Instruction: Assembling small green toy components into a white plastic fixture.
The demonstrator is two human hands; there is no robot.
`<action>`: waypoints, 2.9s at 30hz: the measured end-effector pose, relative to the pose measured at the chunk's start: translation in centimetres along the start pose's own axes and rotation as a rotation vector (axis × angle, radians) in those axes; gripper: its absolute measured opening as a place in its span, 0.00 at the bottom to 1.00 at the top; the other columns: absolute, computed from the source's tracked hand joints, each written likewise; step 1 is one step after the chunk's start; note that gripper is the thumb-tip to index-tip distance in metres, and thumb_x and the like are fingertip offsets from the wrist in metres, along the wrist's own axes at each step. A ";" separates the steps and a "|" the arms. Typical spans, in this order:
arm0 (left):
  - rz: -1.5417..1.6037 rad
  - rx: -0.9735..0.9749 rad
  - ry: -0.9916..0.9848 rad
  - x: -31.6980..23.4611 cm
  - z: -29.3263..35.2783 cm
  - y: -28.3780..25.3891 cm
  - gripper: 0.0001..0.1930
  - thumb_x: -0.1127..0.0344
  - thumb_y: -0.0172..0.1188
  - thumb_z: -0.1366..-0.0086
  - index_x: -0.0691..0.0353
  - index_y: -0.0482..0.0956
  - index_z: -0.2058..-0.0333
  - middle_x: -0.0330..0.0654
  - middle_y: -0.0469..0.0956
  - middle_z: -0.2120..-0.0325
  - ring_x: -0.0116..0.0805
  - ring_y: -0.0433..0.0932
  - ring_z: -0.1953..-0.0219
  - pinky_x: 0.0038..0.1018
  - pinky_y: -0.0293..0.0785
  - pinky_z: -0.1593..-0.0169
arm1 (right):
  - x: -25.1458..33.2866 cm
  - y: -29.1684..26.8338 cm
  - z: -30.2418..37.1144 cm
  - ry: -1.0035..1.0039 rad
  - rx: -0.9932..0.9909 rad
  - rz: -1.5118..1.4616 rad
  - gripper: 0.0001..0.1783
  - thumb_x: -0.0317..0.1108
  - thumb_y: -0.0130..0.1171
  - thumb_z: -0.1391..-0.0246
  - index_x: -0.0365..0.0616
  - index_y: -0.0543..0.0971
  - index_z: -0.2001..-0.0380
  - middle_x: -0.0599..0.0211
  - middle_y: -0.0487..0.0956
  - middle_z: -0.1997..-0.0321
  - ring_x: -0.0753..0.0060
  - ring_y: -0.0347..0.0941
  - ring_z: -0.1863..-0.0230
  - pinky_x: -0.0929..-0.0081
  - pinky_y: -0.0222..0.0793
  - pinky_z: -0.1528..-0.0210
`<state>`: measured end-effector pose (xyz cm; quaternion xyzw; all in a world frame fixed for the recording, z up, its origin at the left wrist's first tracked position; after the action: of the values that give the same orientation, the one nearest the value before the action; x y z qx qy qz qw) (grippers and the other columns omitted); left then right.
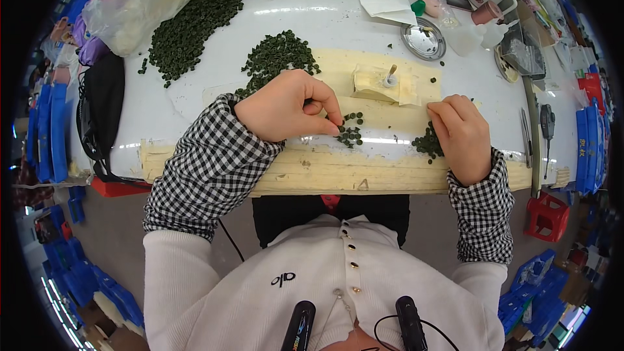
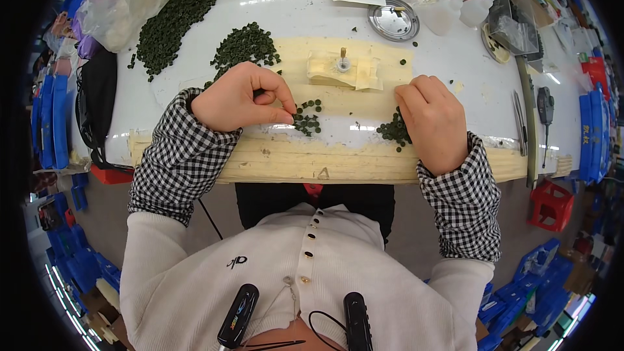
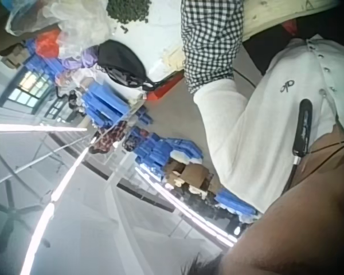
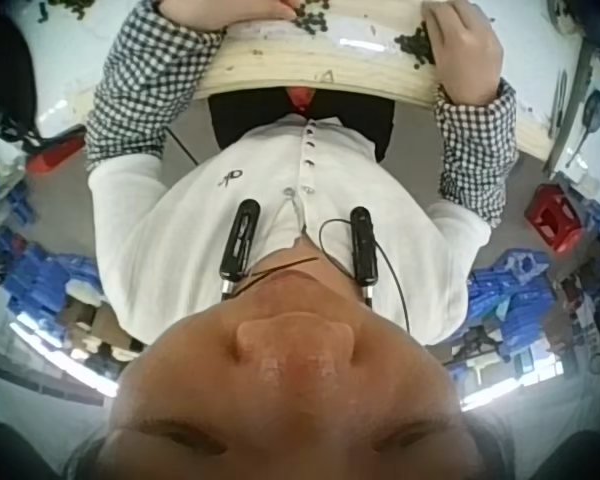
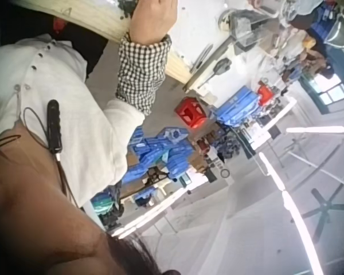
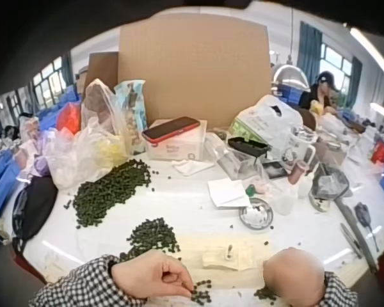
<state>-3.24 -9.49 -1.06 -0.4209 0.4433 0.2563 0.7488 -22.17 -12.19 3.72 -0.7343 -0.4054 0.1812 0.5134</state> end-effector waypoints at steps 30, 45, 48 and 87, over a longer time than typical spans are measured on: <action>1.454 -0.071 -0.023 2.1 0.5 -0.2 0.14 0.61 0.39 0.28 0.64 0.69 0.58 0.32 0.65 0.79 0.16 0.53 0.83 0.13 0.49 0.83 | 6.1 -3.8 -6.3 -0.288 -0.249 -0.448 0.20 0.15 0.61 0.63 0.36 0.78 0.60 0.58 0.78 0.66 0.63 0.77 0.70 0.75 0.74 0.71; 1.225 -0.114 -0.049 0.0 0.5 -0.4 0.12 0.65 0.41 0.29 0.66 0.70 0.56 0.36 0.71 0.73 0.15 0.52 0.84 0.13 0.50 0.82 | 5.9 -3.0 -6.4 -0.312 -0.249 -0.449 0.20 0.15 0.62 0.62 0.39 0.80 0.61 0.59 0.78 0.67 0.62 0.77 0.68 0.74 0.74 0.69; 1.220 -0.017 0.028 -0.1 0.4 0.1 0.11 0.65 0.43 0.29 0.66 0.71 0.59 0.35 0.71 0.74 0.15 0.52 0.84 0.13 0.50 0.82 | 5.1 -2.3 -6.7 -0.168 -0.161 -0.597 0.14 0.16 0.61 0.56 0.39 0.80 0.63 0.60 0.79 0.65 0.65 0.78 0.67 0.76 0.75 0.66; 1.203 -0.074 0.103 -0.1 0.5 0.1 0.13 0.71 0.50 0.33 0.64 0.73 0.51 0.42 0.81 0.64 0.13 0.53 0.85 0.11 0.52 0.82 | 3.4 3.9 -5.2 0.480 0.220 -1.586 0.09 0.24 0.52 0.41 0.31 0.74 0.58 0.60 0.79 0.62 0.77 0.76 0.62 0.80 0.74 0.56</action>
<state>-3.11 -9.02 -0.88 -0.1339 0.6300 0.6294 0.4348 -14.96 -13.21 2.80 -0.1956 -0.6615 -0.3566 0.6301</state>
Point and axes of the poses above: each hand's wrist, its own z-axis away from the middle knuckle, its own y-axis out of the palm, x = y × z, the point moved 9 cm from there along -z, towards the middle knuckle
